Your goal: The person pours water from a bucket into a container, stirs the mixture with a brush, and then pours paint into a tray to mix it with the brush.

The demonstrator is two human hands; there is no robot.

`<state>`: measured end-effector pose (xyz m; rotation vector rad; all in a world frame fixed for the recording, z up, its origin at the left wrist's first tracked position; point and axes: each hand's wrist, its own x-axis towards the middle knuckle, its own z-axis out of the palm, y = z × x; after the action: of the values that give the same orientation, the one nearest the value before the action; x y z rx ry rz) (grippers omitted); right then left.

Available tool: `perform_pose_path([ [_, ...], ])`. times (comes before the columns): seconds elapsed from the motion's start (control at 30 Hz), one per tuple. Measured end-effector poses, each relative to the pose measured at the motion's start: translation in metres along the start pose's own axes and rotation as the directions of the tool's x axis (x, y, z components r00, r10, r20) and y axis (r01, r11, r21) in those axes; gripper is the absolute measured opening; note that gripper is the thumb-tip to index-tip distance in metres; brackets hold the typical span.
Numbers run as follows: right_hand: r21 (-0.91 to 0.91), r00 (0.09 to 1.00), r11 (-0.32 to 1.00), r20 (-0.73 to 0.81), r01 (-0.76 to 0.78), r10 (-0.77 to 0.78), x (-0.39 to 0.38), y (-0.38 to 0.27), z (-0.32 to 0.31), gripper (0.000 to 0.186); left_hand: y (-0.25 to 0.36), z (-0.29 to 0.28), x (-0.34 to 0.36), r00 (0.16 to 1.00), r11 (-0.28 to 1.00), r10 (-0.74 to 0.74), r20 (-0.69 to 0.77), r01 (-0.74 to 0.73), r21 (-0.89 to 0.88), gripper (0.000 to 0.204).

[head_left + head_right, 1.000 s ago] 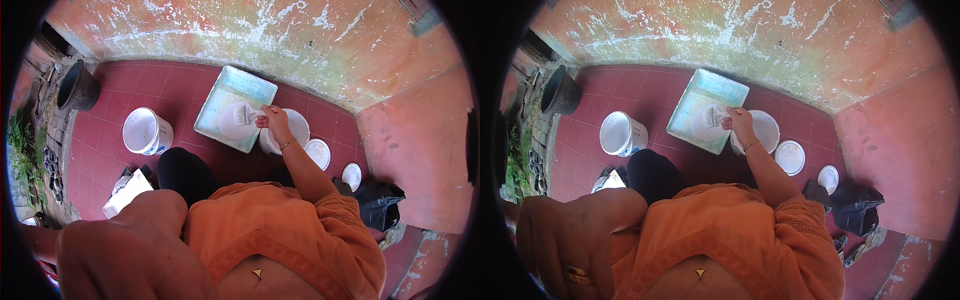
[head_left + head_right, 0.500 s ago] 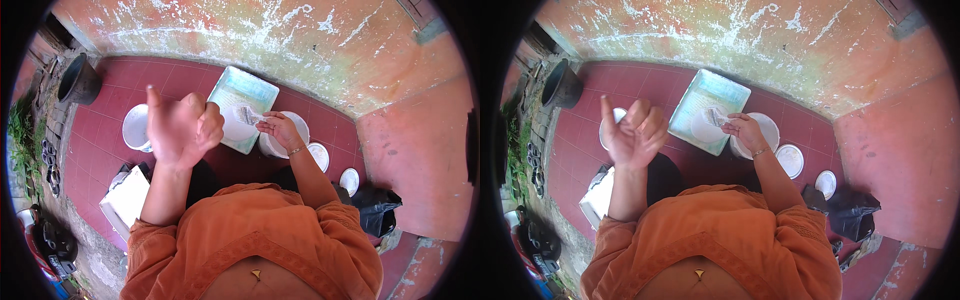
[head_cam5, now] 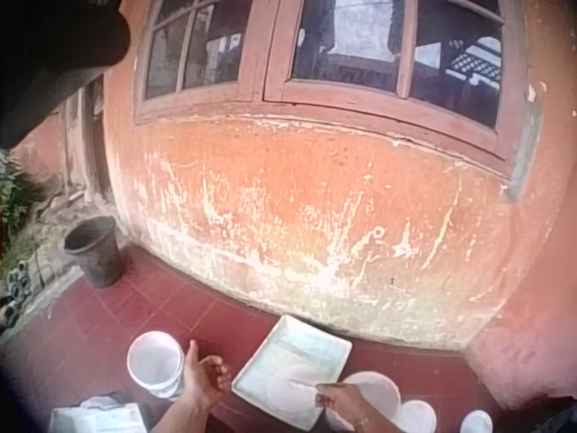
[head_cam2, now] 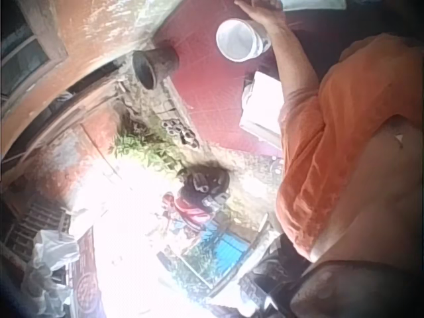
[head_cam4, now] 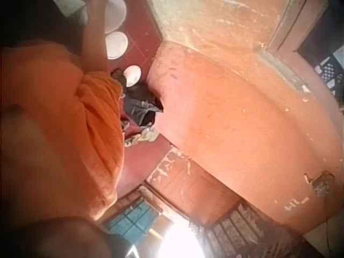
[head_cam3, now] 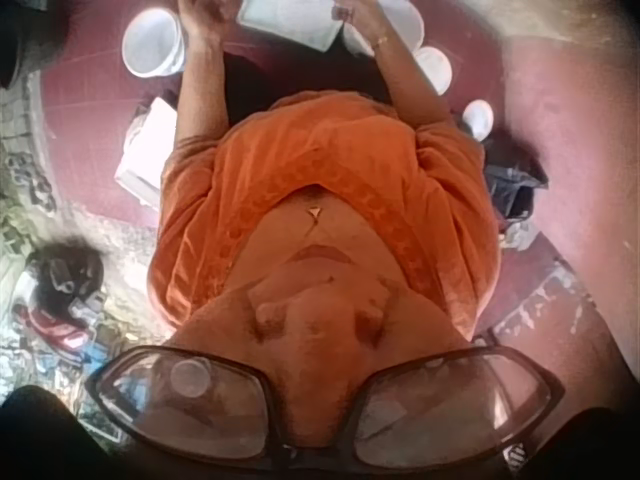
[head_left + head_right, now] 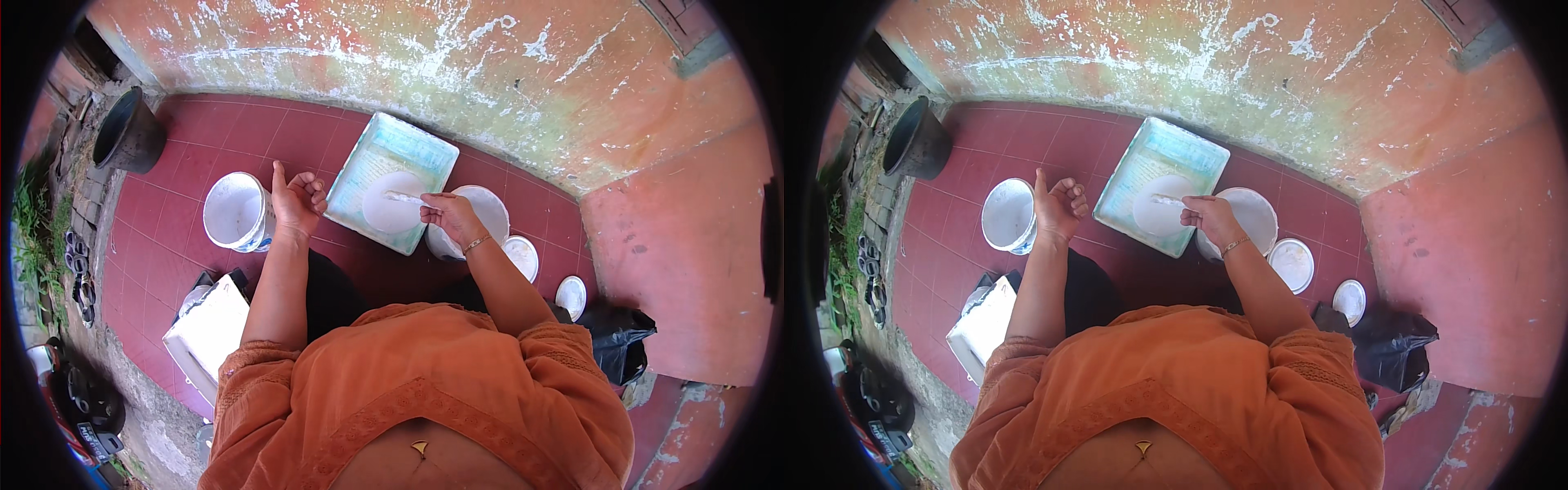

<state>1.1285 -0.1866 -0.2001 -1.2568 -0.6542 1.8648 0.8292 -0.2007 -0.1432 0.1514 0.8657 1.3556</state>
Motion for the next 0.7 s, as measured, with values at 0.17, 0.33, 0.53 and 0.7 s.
perform_pose_path([
  [0.17, 0.04, 1.0, 0.999, 0.019, -0.017, 0.016, 0.003, 0.005, 0.005, 0.023, 0.003, -0.007, 0.007, 1.0, 1.0, -0.017, -0.021, 0.017, 0.013, 0.064],
  [0.33, 0.071, 0.979, 0.983, -0.099, -0.17, 0.177, 0.007, 0.033, 0.003, 0.029, 0.0, -0.003, 0.01, 0.999, 0.997, -0.046, 0.006, 0.045, 0.065, 0.063],
  [0.53, -0.32, 0.951, 0.905, -0.225, -0.279, 0.213, 0.007, 0.056, 0.01, 0.035, -0.003, -0.002, 0.015, 0.997, 0.987, -0.079, -0.008, 0.079, 0.14, 0.06],
  [0.7, -0.894, 0.878, 0.429, -0.099, 0.128, -0.467, -0.012, 0.052, 0.041, 0.036, -0.008, -0.012, 0.018, 0.993, 0.974, -0.09, -0.074, 0.104, 0.202, 0.053],
])
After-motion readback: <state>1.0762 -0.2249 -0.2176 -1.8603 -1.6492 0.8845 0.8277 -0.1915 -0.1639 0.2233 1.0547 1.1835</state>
